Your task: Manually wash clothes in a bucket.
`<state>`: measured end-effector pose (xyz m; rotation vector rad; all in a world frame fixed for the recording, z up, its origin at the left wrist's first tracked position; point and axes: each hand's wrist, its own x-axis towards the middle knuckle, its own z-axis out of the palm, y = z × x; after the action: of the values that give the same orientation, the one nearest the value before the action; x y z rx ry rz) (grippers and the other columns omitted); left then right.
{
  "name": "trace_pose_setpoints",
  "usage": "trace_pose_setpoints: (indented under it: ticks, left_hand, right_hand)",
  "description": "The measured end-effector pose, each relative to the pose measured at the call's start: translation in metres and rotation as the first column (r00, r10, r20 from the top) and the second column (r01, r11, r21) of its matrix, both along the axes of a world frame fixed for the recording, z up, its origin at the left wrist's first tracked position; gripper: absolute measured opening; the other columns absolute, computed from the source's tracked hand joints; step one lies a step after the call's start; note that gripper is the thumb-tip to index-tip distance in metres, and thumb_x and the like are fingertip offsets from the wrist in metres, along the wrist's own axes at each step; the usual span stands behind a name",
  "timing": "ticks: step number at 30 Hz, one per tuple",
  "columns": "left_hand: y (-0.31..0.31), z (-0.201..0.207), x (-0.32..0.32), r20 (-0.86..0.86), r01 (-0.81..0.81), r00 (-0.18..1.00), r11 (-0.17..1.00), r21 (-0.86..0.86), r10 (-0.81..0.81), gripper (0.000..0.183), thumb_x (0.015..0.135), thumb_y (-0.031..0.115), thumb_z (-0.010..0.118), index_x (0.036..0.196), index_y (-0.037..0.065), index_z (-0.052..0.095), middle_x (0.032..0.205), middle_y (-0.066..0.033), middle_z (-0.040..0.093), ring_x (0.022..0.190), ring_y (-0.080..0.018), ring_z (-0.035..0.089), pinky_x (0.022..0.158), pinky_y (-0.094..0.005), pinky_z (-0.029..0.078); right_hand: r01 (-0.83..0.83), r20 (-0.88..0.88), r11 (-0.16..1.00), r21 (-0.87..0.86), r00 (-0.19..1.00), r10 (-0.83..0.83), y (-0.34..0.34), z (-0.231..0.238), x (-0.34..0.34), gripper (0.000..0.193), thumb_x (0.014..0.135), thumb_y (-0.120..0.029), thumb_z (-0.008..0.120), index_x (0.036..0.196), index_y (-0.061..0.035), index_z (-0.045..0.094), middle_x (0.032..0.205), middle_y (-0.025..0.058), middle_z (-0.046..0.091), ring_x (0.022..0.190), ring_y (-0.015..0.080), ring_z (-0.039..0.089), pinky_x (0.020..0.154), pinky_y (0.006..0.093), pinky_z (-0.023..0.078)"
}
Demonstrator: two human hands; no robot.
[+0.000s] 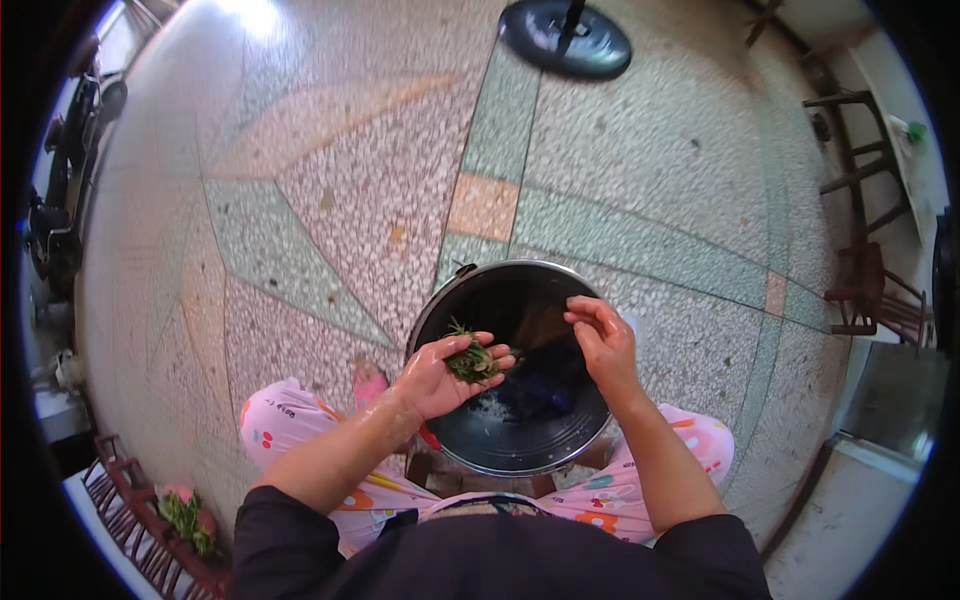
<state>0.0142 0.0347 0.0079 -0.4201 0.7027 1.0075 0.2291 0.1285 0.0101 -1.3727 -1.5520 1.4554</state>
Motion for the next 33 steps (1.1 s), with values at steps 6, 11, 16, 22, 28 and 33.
trace_pose_setpoints:
  ticks: [6,11,16,22,28,33]
  left_hand:
    - [0.022,-0.021,0.005,0.135,-0.097,0.981,0.958,-0.270,0.137,0.021,0.086,0.016,0.044,0.099,0.000,0.052,0.118,-0.0225,0.048,0.113,-0.0377,0.044,0.092,-0.0471,0.039]
    - [0.026,-0.003,0.011,0.133,-0.140,0.970,0.917,-0.373,0.202,0.019,0.086,0.013,0.043,0.099,0.000,0.050,0.113,-0.0219,0.051,0.109,-0.0371,0.049,0.090,-0.0451,0.042]
    - [-0.007,0.003,0.024,0.199,-0.162,0.959,0.968,-0.191,0.200,0.024,0.085,0.015,0.046,0.102,0.000,0.054,0.112,-0.0205,0.054,0.109,-0.0368,0.049,0.093,-0.0466,0.039]
    - [-0.033,0.054,-0.002,0.099,-0.339,0.931,0.931,-0.136,0.353,0.023,0.083,0.013,0.049,0.101,-0.001,0.054,0.108,-0.0189,0.056,0.104,-0.0369,0.052,0.090,-0.0454,0.042]
    - [-0.079,0.182,-0.120,-0.024,-0.709,0.705,0.705,0.011,0.709,0.022,0.082,0.013,0.049,0.096,-0.001,0.057,0.106,-0.0185,0.056,0.105,-0.0347,0.051,0.091,-0.0460,0.040]
    - [-0.186,0.288,-0.219,-0.166,-0.904,0.418,0.426,0.020,0.893,0.017,0.081,0.011,0.048,0.091,0.000,0.057,0.098,-0.0190,0.059,0.099,-0.0357,0.054,0.085,-0.0474,0.043]
  right_hand:
    - [0.051,-0.016,0.938,-0.342,0.998,-0.060,0.007,-0.029,0.001,0.016,0.080,0.000,0.052,0.094,-0.0012,0.058,0.085,0.0037,0.059,0.077,0.0083,0.057,0.069,0.0211,0.045]
    - [-0.069,0.117,0.857,-0.511,0.982,0.149,-0.020,-0.042,-0.001,0.016,0.078,-0.003,0.055,0.094,-0.0030,0.058,0.078,0.0024,0.060,0.072,0.0076,0.055,0.067,0.0217,0.044]
    - [-0.303,0.547,0.953,-0.027,0.793,0.267,-0.057,-0.037,-0.005,0.031,0.069,-0.002,0.059,0.099,-0.0035,0.055,0.109,0.0164,0.051,0.095,0.0299,0.053,0.082,0.0360,0.043]
    - [-0.252,0.429,0.966,-0.059,0.867,0.253,-0.100,0.018,0.021,0.027,0.064,0.004,0.051,0.089,-0.0034,0.059,0.102,0.0164,0.055,0.094,0.0295,0.054,0.079,0.0341,0.046]
    - [-0.009,0.509,0.879,-0.476,0.813,0.283,-0.040,0.093,0.068,0.016,0.073,-0.004,0.055,0.088,-0.0024,0.061,0.076,0.0084,0.062,0.068,0.0196,0.061,0.059,0.0279,0.049]
    - [0.203,0.535,0.724,-0.659,0.804,0.261,0.006,0.206,0.063,0.016,0.077,-0.005,0.054,0.090,0.0036,0.057,0.074,0.0146,0.061,0.061,0.0257,0.063,0.047,0.0319,0.049]
